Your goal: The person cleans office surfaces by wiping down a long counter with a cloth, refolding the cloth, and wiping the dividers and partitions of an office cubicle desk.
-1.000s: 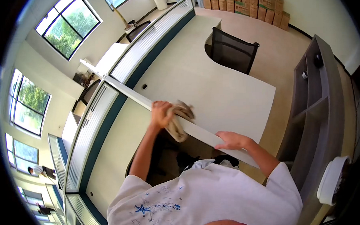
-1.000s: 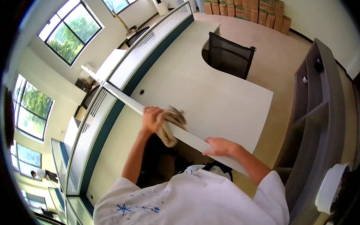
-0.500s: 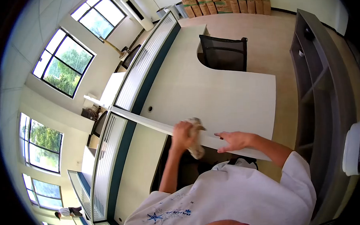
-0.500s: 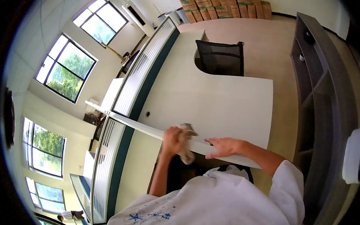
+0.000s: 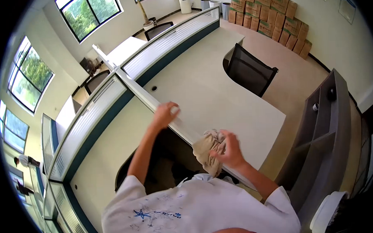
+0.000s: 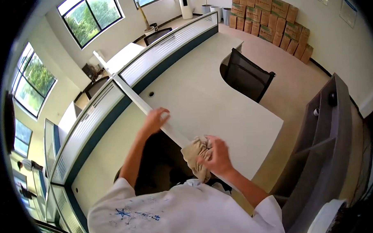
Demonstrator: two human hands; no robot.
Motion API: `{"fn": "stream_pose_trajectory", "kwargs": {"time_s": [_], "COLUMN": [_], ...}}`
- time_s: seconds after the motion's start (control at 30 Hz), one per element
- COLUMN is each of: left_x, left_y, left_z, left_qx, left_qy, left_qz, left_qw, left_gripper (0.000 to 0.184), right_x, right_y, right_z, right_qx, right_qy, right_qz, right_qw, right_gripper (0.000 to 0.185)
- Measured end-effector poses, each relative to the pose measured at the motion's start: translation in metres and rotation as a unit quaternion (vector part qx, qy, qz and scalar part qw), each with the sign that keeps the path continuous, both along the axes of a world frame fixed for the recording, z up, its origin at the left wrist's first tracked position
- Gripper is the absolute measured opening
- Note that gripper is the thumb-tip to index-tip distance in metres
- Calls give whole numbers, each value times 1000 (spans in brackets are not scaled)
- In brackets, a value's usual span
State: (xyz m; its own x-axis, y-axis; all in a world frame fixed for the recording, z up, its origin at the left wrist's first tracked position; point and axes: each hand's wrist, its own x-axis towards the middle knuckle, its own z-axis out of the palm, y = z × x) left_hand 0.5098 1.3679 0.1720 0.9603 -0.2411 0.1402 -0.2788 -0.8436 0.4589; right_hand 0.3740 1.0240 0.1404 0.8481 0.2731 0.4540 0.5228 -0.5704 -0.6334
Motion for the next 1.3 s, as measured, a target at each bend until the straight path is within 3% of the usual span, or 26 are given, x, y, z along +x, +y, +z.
{"fn": "stream_pose_trajectory", "kwargs": {"time_s": [0.03,0.1,0.13,0.27,0.37,0.67,0.8,0.9,1.13,1.27,1.3], "left_x": [21,45,40,35,36,33,32,35,42,41,41], "left_y": [20,52,50,40,39,40,39,40,46,45,45], "left_z": [-15,-54,-56,-54,-56,-53,-54,-57,-70,-67,-65], "left_qx": [19,135,124,74,70,76,74,71,84,102,109], "left_qy": [3,-110,-107,-126,-128,-125,-149,-139,-155,-122,-120], "left_qz": [41,12,22,42,46,47,43,50,43,46,42], "left_qw": [999,985,986,988,988,988,985,987,983,986,986], "left_gripper": [25,30,30,31,32,34,34,34,33,34,34], "right_x": [-5,-13,-14,-6,-1,30,26,-3,-2,-20,-22], "right_y": [13,27,32,26,21,-2,2,18,12,23,24], "right_z": [-1,9,13,6,11,5,7,27,19,25,18], "right_qx": [31,-83,-136,-8,-34,-89,-110,-106,-149,-205,-205], "right_qy": [41,50,55,132,183,288,248,46,-138,-70,-30], "right_qz": [74,63,54,101,35,-16,-66,55,183,70,42], "right_qw": [996,993,988,986,982,953,960,992,962,974,977], "right_gripper": [91,86,84,65,58,55,54,47,44,57,69]}}
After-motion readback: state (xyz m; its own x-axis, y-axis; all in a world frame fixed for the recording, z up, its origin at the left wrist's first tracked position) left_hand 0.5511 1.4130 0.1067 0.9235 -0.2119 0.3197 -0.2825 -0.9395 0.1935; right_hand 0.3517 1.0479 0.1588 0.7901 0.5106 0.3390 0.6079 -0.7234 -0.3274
